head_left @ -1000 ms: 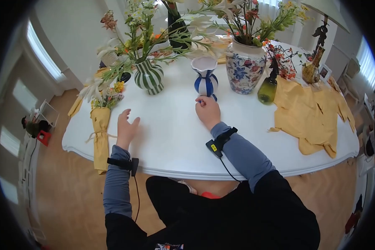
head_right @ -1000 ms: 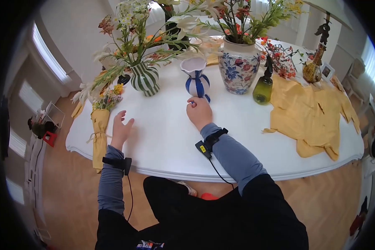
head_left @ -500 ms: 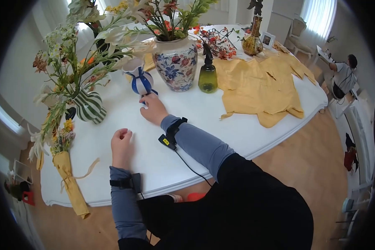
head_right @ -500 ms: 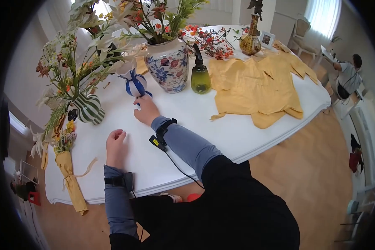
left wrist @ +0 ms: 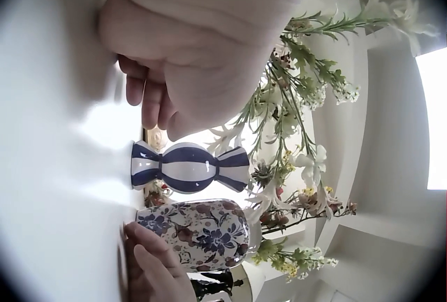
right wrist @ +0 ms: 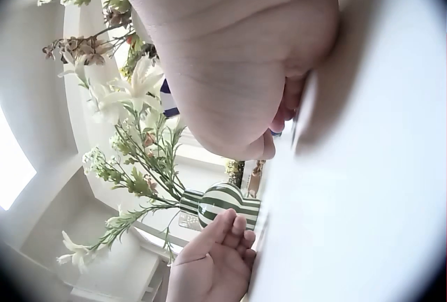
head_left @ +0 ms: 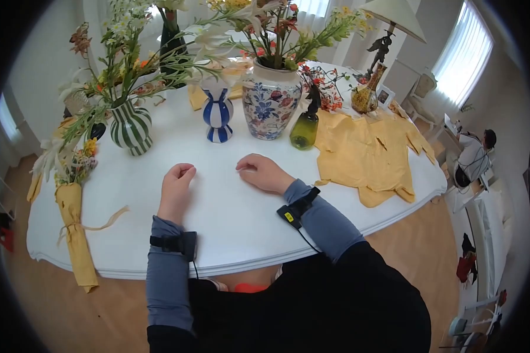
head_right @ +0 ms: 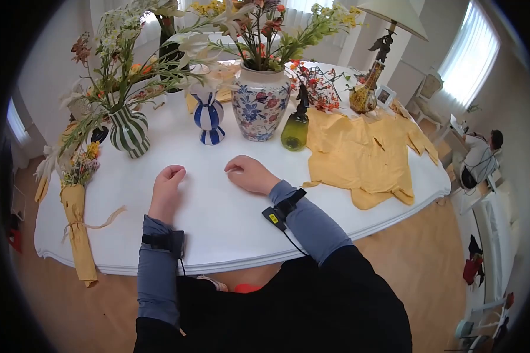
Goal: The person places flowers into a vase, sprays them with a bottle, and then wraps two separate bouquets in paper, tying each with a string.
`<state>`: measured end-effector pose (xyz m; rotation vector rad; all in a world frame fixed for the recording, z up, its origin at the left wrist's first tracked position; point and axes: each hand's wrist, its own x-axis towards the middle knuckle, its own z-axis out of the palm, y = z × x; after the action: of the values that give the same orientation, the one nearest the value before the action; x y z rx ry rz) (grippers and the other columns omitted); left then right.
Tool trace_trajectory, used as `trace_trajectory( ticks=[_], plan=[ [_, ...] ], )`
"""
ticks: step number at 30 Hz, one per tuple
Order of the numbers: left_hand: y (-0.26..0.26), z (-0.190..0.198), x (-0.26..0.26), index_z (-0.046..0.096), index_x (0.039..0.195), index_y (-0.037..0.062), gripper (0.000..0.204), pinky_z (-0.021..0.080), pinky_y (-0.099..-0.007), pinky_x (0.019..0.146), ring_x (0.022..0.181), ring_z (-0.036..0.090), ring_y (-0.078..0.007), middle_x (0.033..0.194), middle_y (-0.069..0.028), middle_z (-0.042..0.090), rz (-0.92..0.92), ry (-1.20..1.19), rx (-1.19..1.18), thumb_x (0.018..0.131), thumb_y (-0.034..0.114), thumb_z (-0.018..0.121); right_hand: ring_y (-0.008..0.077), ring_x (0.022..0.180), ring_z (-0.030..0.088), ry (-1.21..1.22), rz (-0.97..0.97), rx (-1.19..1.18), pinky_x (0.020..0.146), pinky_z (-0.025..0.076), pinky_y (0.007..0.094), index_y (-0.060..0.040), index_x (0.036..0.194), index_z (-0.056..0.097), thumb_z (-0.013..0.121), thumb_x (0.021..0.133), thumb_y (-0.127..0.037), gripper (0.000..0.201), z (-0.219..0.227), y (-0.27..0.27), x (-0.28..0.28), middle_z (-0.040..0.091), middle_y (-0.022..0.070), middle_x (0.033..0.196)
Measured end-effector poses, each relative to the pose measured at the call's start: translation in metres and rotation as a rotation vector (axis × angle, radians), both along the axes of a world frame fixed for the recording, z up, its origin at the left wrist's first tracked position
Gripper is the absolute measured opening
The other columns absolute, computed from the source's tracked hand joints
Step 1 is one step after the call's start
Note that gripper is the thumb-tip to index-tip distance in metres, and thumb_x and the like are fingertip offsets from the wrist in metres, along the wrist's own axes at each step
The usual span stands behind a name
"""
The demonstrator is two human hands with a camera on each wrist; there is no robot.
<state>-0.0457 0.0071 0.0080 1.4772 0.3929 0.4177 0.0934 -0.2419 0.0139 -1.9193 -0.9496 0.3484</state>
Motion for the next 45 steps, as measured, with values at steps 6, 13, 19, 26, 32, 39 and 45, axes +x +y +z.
trace_trajectory(
  ticks=[6,13,19,26,32,39,45],
  plan=[
    [0.004,-0.011,0.008,0.069,0.109,-0.0003,0.019,0.046,-0.0236,0.074,0.084,0.058,-0.0085,0.095,-0.0004,0.067,-0.033,0.009,0.104,0.098,0.015,0.069,0.0166,0.079,0.067,-0.124,-0.279,0.086,0.072,0.051,0.0279,-0.0012,0.1,0.074,0.069,0.089,-0.013,0.016,0.025,-0.07,0.014,0.072,0.0083,0.086],
    [0.006,-0.009,0.005,0.069,0.109,0.0003,0.017,0.046,-0.0226,0.073,0.084,0.058,-0.0076,0.095,0.0003,0.067,0.001,-0.038,0.017,0.098,0.013,0.069,0.0291,0.088,0.068,-0.48,-0.947,-0.02,0.077,0.054,0.0383,-0.0059,0.103,0.075,0.066,0.086,-0.016,0.022,0.025,-0.13,0.059,0.07,0.0127,0.095],
    [0.005,-0.007,0.004,0.069,0.111,0.0008,0.017,0.045,-0.0221,0.072,0.083,0.058,-0.0073,0.096,0.0003,0.067,0.004,-0.044,0.036,0.098,0.013,0.069,0.0348,0.114,0.067,-0.425,-1.196,-0.376,0.1,0.053,0.045,-0.0081,0.115,0.074,0.067,0.089,-0.019,0.03,-0.012,-0.146,0.084,0.069,0.0154,0.111],
    [0.002,-0.004,0.003,0.069,0.11,0.0018,0.017,0.046,-0.0228,0.07,0.082,0.059,-0.0077,0.095,0.0009,0.067,0.01,-0.048,0.03,0.098,0.013,0.07,0.0359,0.089,0.073,-0.399,-1.199,-0.252,0.081,0.058,0.046,-0.0069,0.089,0.078,0.064,0.09,-0.025,0.023,0.004,-0.146,0.081,0.076,0.0154,0.096],
    [-0.002,0.0,0.003,0.067,0.11,0.0006,0.017,0.052,-0.0248,0.074,0.084,0.064,-0.0117,0.094,-0.0028,0.067,-0.023,-0.038,-0.035,0.097,0.011,0.07,0.0372,0.079,0.071,-0.242,-0.81,-0.094,0.073,0.056,0.044,-0.0025,0.081,0.075,0.069,0.079,-0.035,0.033,0.034,-0.114,0.045,0.072,0.0193,0.08],
    [-0.017,0.019,-0.003,0.059,0.125,-0.0003,0.03,0.061,-0.0335,0.082,0.097,0.071,-0.0219,0.114,-0.0116,0.068,-0.179,0.059,-0.177,0.101,0.015,0.067,0.0316,0.073,0.071,-0.156,-0.265,-0.085,0.072,0.056,0.0388,-0.0048,0.085,0.076,0.071,0.08,-0.029,0.026,0.03,-0.048,-0.015,0.073,0.0156,0.079],
    [-0.031,0.027,-0.011,0.044,0.147,0.0021,0.047,0.06,-0.0372,0.09,0.111,0.071,-0.0244,0.132,-0.0148,0.065,-0.498,0.085,-0.158,0.107,0.022,0.057,0.0269,0.074,0.072,-0.039,0.143,0.046,0.071,0.056,0.0359,-0.0025,0.092,0.075,0.069,0.086,-0.022,0.021,0.013,-0.016,-0.06,0.074,0.0151,0.082]
  ],
)
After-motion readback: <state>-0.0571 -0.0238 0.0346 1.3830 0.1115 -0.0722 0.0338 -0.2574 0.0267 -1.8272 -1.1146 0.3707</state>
